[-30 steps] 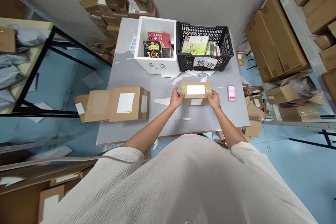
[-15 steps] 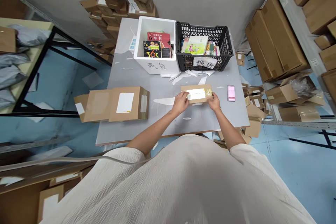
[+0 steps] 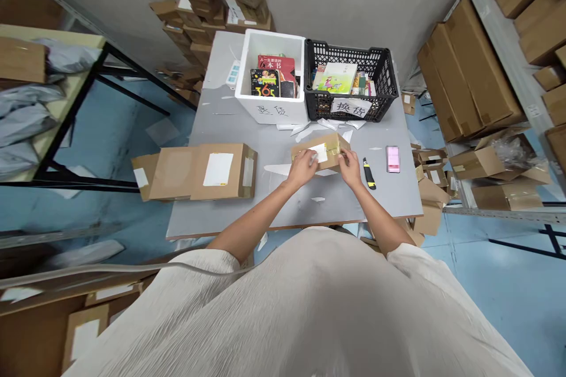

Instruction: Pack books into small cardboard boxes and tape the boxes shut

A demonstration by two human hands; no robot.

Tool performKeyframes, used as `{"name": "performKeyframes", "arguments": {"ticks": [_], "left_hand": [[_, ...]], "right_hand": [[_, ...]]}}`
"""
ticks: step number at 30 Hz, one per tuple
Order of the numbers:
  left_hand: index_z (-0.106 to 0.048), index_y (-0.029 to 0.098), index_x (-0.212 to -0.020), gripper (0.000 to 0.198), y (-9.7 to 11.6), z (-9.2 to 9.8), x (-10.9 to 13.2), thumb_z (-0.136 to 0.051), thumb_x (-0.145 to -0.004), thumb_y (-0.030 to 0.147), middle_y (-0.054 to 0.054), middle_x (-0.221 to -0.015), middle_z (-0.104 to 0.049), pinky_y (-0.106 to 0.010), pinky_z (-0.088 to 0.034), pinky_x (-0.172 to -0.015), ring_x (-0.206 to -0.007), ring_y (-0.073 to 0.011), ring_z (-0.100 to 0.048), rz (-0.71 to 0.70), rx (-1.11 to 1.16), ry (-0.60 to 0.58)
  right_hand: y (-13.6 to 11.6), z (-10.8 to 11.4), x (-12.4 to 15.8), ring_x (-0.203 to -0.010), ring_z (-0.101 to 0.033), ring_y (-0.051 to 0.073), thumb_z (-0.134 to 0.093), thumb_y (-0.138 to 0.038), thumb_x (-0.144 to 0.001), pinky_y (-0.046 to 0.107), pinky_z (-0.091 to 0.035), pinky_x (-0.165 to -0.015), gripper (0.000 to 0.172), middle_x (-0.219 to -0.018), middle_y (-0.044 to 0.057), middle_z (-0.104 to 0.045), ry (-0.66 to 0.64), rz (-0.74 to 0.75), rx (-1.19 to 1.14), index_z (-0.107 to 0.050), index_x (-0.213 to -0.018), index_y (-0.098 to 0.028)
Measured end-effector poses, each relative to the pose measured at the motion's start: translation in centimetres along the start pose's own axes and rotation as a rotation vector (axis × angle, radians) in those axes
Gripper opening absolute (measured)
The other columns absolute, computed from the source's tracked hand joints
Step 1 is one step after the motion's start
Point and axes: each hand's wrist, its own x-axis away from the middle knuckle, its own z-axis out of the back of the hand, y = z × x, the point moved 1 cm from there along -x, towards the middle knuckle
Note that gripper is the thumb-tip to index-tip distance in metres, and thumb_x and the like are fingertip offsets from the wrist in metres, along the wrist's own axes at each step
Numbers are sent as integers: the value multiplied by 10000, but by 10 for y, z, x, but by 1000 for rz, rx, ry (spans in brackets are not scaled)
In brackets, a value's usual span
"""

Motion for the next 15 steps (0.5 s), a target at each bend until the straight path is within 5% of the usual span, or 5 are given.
{"name": "performKeyframes", "arguments": {"ticks": [3,9,15], "left_hand": [[-643,243,-1505,423,10,14,5,-617,-1103,371,-133,-1481,-692,-477,-544,-1177,-1256,-318,-697,-8,120,93],[-607,257,-1549,567,5,39,19,-747,-1005,336,-145,-1516,-630,-496,-524,-1217,-1370,-353,-658,29,104,212],[-663,247,-1533,540,-25,58,31,-621,-997,193,-152,-1509,-584,-490,-486,-1280,-1441,-347,-613,45,76,262]], "right_hand": [[-24,-17,-5,-1524,-611,319,-525,-638,-1119,527,-451,-1355,575,-1555,136,-711,-98,120,3,-775,-1488,-275],[-47,-42,-10,-1507,-637,337,-636,-622,-1075,563,-476,-1338,492,-1519,103,-758,-253,190,-14,-819,-1406,-307],[-42,-57,-3,-1663,-430,445,-879,-625,-883,682,-385,-1372,708,-1763,156,-506,-112,-2,207,-716,-1488,-294]]}}
